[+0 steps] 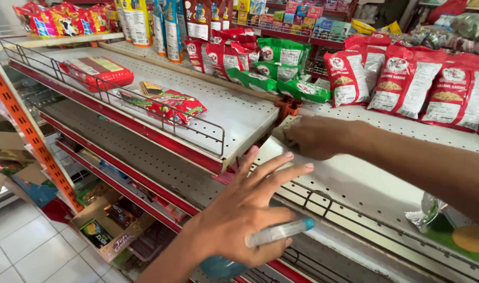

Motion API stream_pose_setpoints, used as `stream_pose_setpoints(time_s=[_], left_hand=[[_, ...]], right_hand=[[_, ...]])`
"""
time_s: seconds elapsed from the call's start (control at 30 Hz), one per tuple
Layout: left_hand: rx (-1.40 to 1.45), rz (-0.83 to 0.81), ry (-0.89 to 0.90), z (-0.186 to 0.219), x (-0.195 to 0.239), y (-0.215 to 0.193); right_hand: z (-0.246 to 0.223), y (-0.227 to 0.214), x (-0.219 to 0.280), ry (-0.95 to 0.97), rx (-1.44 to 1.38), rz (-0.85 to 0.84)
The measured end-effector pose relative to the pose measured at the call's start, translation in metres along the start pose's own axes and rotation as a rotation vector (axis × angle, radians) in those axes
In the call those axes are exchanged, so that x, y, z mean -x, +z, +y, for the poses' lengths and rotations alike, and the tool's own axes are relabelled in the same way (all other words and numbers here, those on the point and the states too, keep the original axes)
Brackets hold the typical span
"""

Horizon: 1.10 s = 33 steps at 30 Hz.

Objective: The person scans packaged food items with a handheld barcode scanner and places them on store shelves. They then spray a cleaning solution on the shelf and wipe it with a cloth.

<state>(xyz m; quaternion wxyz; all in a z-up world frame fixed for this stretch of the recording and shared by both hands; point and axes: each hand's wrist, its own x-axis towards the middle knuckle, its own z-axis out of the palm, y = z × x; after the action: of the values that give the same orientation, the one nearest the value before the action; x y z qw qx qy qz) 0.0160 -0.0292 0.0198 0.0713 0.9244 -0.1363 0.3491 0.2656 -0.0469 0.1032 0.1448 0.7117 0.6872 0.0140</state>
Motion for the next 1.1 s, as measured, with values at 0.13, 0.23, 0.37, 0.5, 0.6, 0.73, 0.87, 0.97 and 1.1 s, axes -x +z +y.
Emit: stream_pose_setpoints(time_s=[0.13,0.23,0.37,0.5,0.6,0.73,0.87,0.97,1.1], left_hand=[[0.076,-0.008,-0.007,-0.006,-0.005,0.002],[0.111,0.0,-0.012,-0.009,-0.004,0.004],[0.12,0.013,0.004,-0.012,-0.006,0.007],[0.13,0.01,-0.004,-0.013,-0.003,0.007],[0.129,0.004,-0.016,-0.012,-0.002,0.006],[0.129,0.017,-0.022,-0.01,-0.002,0.006],[0.142,0.029,-0.033,-0.009,-0.003,0.01],[0.151,0.036,-0.033,-0.01,-0.004,0.01],[0.135,0.075,-0.019,-0.01,0.0,0.011]], right_hand=[[-0.013,0.009,0.011,-0.29,-0.245,0.154],[-0.013,0.01,0.035,-0.41,-0.439,0.036],[-0.006,-0.002,0.049,-0.452,-0.46,-0.09],[-0.011,-0.014,0.048,-0.288,-0.42,-0.112],[-0.011,-0.014,0.045,-0.345,-0.366,0.046],[-0.012,-0.01,0.035,-0.125,-0.158,0.135],[-0.009,-0.006,0.023,-0.117,-0.119,0.224],[-0.015,-0.002,0.018,-0.419,-0.275,0.225],[-0.018,0.005,0.022,-0.44,-0.394,0.03]])
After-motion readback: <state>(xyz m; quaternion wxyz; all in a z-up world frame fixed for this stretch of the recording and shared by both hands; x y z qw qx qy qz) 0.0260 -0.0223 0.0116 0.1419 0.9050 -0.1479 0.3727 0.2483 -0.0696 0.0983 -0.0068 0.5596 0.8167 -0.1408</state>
